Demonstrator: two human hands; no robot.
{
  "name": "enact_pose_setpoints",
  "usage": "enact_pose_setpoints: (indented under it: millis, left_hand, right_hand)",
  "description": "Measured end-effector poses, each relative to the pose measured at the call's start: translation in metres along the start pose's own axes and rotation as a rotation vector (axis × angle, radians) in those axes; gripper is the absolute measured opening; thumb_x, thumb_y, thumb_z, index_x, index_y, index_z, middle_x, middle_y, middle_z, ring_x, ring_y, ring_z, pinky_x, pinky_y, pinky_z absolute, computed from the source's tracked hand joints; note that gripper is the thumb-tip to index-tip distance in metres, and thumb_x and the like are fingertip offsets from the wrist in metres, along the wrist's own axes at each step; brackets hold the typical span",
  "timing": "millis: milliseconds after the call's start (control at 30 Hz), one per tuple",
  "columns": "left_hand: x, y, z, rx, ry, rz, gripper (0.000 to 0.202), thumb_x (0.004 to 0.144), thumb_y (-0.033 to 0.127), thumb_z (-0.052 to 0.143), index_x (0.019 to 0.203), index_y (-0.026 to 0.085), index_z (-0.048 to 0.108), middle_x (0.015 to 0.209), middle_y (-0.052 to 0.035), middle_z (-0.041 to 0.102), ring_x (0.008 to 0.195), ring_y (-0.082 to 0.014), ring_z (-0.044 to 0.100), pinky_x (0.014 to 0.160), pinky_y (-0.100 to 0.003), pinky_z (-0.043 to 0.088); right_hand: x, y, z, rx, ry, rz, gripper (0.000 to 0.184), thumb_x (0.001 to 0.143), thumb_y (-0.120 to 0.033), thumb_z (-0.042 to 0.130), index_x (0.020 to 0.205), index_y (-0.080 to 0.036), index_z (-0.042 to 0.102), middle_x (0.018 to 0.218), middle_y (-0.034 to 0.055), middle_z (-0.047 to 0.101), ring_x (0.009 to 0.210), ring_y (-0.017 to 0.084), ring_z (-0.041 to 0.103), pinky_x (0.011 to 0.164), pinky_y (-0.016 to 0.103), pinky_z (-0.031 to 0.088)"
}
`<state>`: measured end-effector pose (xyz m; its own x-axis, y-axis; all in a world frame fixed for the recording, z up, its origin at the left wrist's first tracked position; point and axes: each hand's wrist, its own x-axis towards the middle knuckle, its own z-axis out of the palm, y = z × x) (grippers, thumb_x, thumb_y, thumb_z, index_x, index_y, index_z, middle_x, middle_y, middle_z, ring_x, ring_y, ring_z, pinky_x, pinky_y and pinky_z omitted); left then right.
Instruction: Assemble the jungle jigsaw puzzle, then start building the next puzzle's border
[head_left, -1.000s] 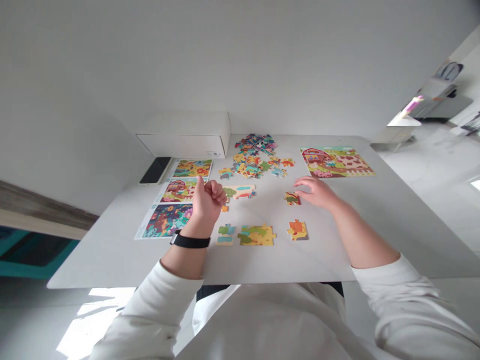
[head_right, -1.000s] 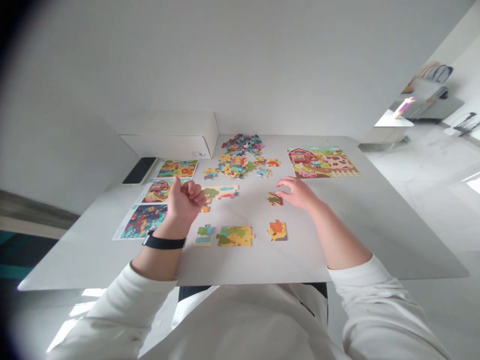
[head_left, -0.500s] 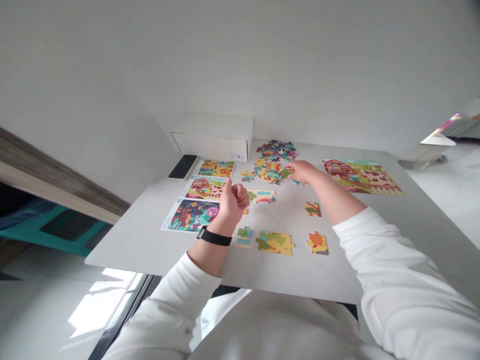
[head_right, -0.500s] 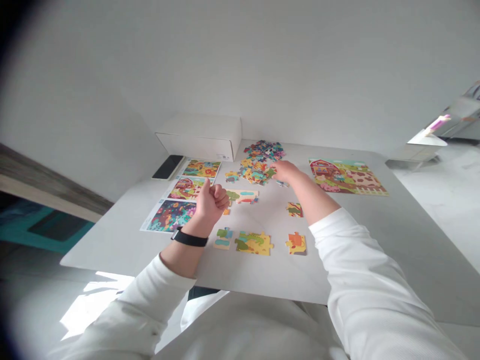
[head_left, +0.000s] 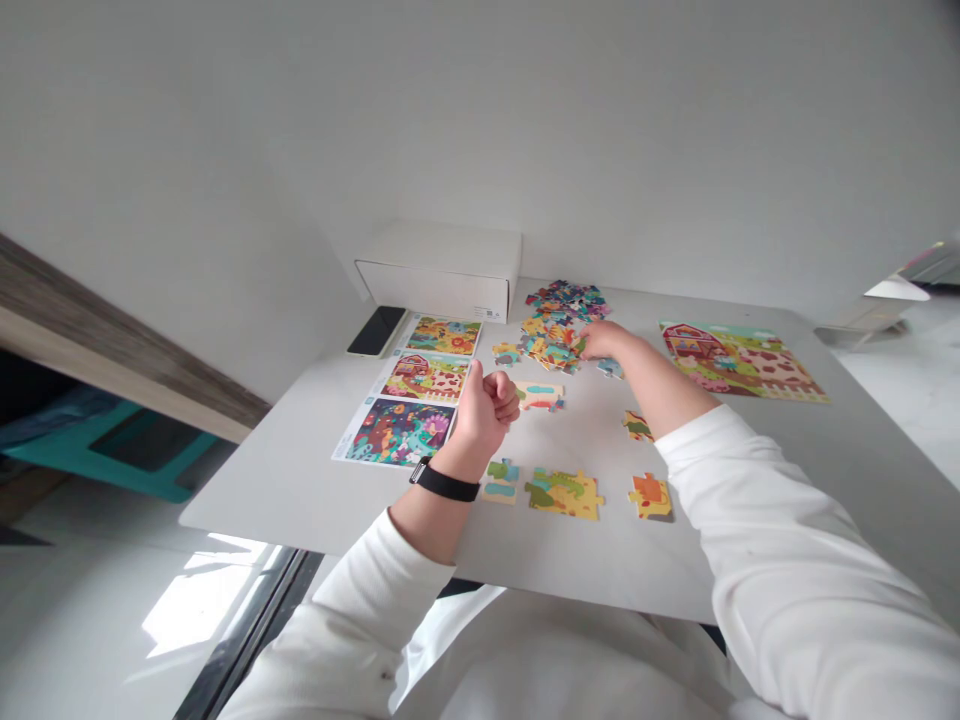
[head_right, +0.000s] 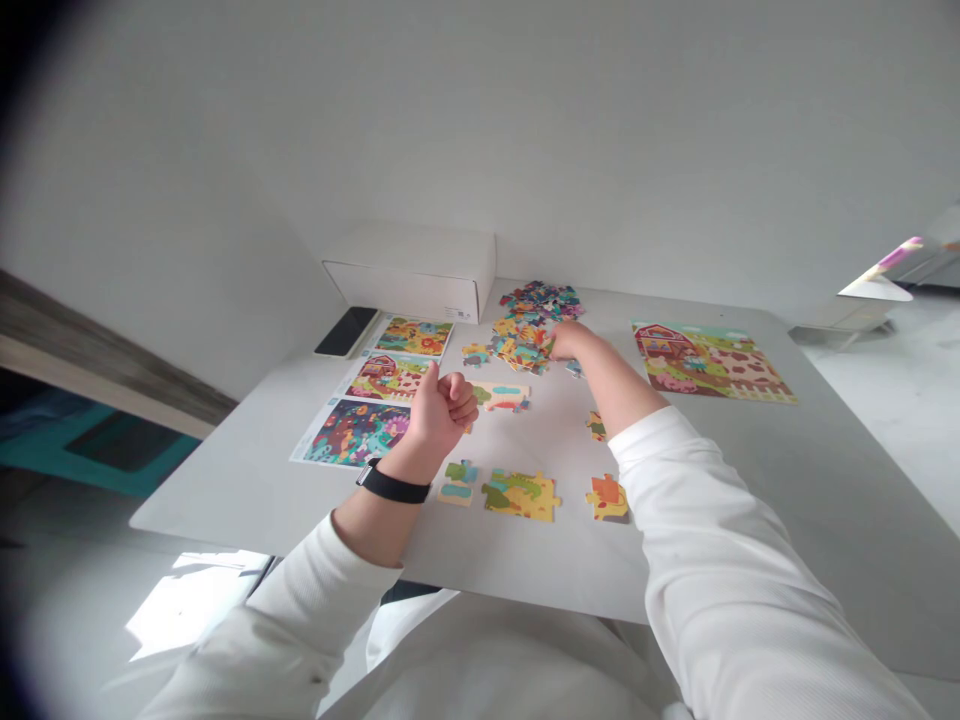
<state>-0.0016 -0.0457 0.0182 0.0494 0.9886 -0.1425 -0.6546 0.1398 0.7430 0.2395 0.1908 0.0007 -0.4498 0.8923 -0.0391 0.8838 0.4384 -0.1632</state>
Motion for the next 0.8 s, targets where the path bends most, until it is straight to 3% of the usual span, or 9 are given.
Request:
enact_pose_setpoints:
  millis: [133, 267, 500, 667, 800]
  left_hand:
    - [0.001, -0.001, 0.001, -0.004, 0.009, -0.021, 0.084, 0.097, 0.092, 0.040, 0.053, 0.021, 0.035, 0.050, 0.0066, 0.016, 0.041, -0.0076, 0.014, 0.043, -0.025, 0.012]
    - [0.001, -0.002, 0.001, -0.066, 0.026, -0.046, 0.080, 0.103, 0.083, 0.041, 0.054, 0.020, 0.038, 0.050, 0.0070, 0.018, 0.041, -0.0073, 0.016, 0.042, -0.023, 0.013]
    - [0.001, -0.003, 0.001, -0.163, 0.048, -0.087, 0.075, 0.114, 0.064, 0.034, 0.055, 0.018, 0.044, 0.049, 0.0063, 0.020, 0.039, -0.0077, 0.019, 0.043, -0.023, 0.013]
    - [0.002, -0.004, 0.001, -0.162, 0.047, -0.092, 0.075, 0.114, 0.064, 0.034, 0.056, 0.018, 0.048, 0.050, 0.0067, 0.019, 0.039, -0.0078, 0.019, 0.044, -0.023, 0.013]
    - [0.002, -0.004, -0.001, -0.162, 0.040, -0.096, 0.073, 0.114, 0.062, 0.036, 0.058, 0.017, 0.050, 0.050, 0.0069, 0.020, 0.039, -0.0078, 0.020, 0.044, -0.024, 0.013]
  right_hand:
    - [-0.003, -0.008, -0.011, -0.091, -0.137, 0.133, 0.030, 0.067, -0.026, 0.094, 0.096, -0.019, 0.088, 0.106, 0.0171, 0.084, 0.098, 0.038, 0.078, 0.090, 0.046, 0.062]
    - [-0.008, -0.017, -0.021, -0.115, -0.248, 0.175, 0.030, 0.070, -0.026, 0.091, 0.098, -0.020, 0.087, 0.099, 0.0129, 0.084, 0.093, 0.034, 0.078, 0.087, 0.042, 0.061]
    - [-0.015, -0.029, -0.026, -0.069, -0.271, 0.149, 0.069, 0.061, -0.011, 0.091, 0.128, -0.020, 0.080, 0.119, 0.0141, 0.083, 0.107, 0.034, 0.076, 0.089, 0.037, 0.058]
    - [-0.017, -0.030, -0.030, 0.025, -0.298, 0.163, 0.040, 0.060, -0.016, 0.097, 0.098, -0.021, 0.084, 0.088, 0.0085, 0.082, 0.085, 0.030, 0.076, 0.078, 0.037, 0.058]
    - [-0.026, -0.019, -0.037, 0.135, -0.233, 0.187, 0.014, 0.075, -0.021, 0.091, 0.082, -0.019, 0.080, 0.067, 0.0044, 0.073, 0.068, 0.024, 0.070, 0.068, 0.035, 0.054]
